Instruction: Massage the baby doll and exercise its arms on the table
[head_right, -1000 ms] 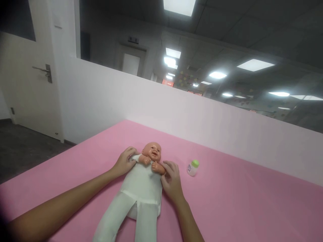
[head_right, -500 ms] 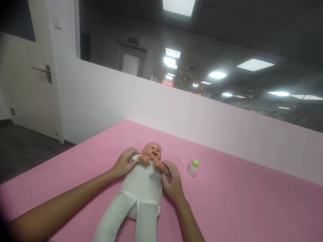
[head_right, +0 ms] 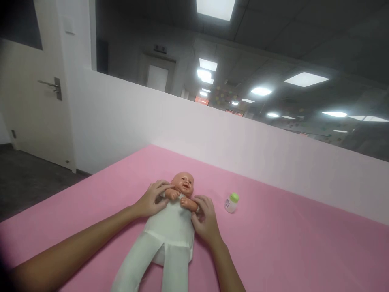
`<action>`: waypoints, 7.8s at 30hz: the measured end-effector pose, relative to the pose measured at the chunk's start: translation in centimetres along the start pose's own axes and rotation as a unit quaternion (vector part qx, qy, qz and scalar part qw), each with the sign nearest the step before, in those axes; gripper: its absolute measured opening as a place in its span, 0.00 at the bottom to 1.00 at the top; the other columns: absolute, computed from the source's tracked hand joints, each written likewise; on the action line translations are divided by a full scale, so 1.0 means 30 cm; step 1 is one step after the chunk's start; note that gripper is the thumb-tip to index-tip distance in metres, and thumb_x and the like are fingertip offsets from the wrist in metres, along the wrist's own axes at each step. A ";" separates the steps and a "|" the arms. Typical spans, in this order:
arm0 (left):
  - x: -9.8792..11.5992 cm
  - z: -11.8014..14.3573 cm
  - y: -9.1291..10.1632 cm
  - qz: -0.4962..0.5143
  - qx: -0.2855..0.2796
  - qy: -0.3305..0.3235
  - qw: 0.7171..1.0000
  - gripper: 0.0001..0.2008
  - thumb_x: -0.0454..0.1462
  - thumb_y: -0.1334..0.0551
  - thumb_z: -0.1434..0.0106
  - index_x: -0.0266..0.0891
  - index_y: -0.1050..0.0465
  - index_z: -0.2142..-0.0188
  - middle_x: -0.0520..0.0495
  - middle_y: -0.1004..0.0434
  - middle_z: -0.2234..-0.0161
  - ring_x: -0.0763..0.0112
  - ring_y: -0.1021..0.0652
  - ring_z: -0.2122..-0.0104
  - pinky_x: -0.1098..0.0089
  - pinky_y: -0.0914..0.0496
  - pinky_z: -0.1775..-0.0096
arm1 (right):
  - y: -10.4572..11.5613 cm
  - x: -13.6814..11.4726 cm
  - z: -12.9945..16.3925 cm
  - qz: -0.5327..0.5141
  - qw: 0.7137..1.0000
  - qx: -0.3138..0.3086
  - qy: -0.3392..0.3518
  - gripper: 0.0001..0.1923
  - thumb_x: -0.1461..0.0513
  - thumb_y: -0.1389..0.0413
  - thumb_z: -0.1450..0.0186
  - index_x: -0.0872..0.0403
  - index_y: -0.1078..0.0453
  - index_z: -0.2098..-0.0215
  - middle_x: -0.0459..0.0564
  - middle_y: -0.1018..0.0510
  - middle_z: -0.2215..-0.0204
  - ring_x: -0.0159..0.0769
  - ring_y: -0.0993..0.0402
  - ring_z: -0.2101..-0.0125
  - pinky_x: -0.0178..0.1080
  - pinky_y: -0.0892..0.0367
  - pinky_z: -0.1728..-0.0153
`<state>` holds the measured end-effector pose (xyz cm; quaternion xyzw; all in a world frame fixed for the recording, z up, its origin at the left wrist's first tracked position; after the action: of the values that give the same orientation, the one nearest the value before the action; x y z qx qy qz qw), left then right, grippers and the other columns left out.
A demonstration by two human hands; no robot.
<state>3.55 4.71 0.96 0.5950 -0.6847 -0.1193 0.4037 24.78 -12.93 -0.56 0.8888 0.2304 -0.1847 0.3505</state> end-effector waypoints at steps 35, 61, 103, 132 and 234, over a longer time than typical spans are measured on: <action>-0.047 -0.018 0.026 0.122 -0.001 0.040 0.992 0.29 0.24 0.44 0.47 0.44 0.23 0.48 0.50 0.18 0.54 0.65 0.20 0.58 0.70 0.29 0.58 | 0.017 0.019 0.003 -0.024 0.998 0.012 -0.064 0.20 0.67 0.46 0.37 0.48 0.29 0.47 0.52 0.24 0.49 0.45 0.26 0.50 0.46 0.28 0.51; -0.038 0.003 0.036 0.031 0.045 0.009 0.998 0.22 0.28 0.42 0.40 0.44 0.23 0.49 0.47 0.20 0.50 0.60 0.22 0.50 0.62 0.29 0.48 | 0.020 0.082 0.023 -0.037 0.996 0.034 -0.074 0.23 0.68 0.48 0.36 0.48 0.24 0.45 0.53 0.23 0.46 0.46 0.27 0.45 0.51 0.29 0.46; -0.042 0.002 -0.002 -0.014 0.030 -0.031 0.999 0.32 0.23 0.45 0.41 0.47 0.27 0.41 0.46 0.22 0.44 0.60 0.24 0.45 0.57 0.31 0.43 | 0.021 0.050 0.023 -0.006 1.000 -0.020 -0.022 0.26 0.67 0.48 0.33 0.43 0.29 0.39 0.52 0.26 0.44 0.47 0.32 0.42 0.53 0.32 0.42; 0.023 -0.002 0.029 0.059 -0.005 -0.048 0.997 0.19 0.42 0.40 0.28 0.50 0.27 0.39 0.44 0.26 0.44 0.56 0.28 0.42 0.56 0.34 0.40 | 0.011 0.011 0.011 -0.082 0.995 0.001 -0.049 0.11 0.54 0.41 0.31 0.49 0.26 0.54 0.53 0.23 0.55 0.46 0.27 0.53 0.47 0.30 0.51; 0.012 0.000 0.016 0.066 -0.021 -0.045 0.997 0.33 0.27 0.38 0.45 0.51 0.27 0.40 0.45 0.30 0.47 0.57 0.25 0.48 0.61 0.26 0.48 | 0.000 0.022 0.016 -0.041 0.998 0.021 -0.049 0.11 0.55 0.40 0.33 0.50 0.24 0.54 0.54 0.26 0.58 0.48 0.28 0.54 0.49 0.30 0.52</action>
<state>3.21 4.49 1.42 0.5338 -0.7373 -0.1330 0.3921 25.25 -13.09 -1.21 0.8757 0.2451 -0.2465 0.3352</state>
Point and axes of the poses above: each hand's wrist, its own z-axis away from the middle knuckle, its own y-axis out of the back of the hand, x = y × z, the point moved 1 cm from there along -z, towards the middle knuckle
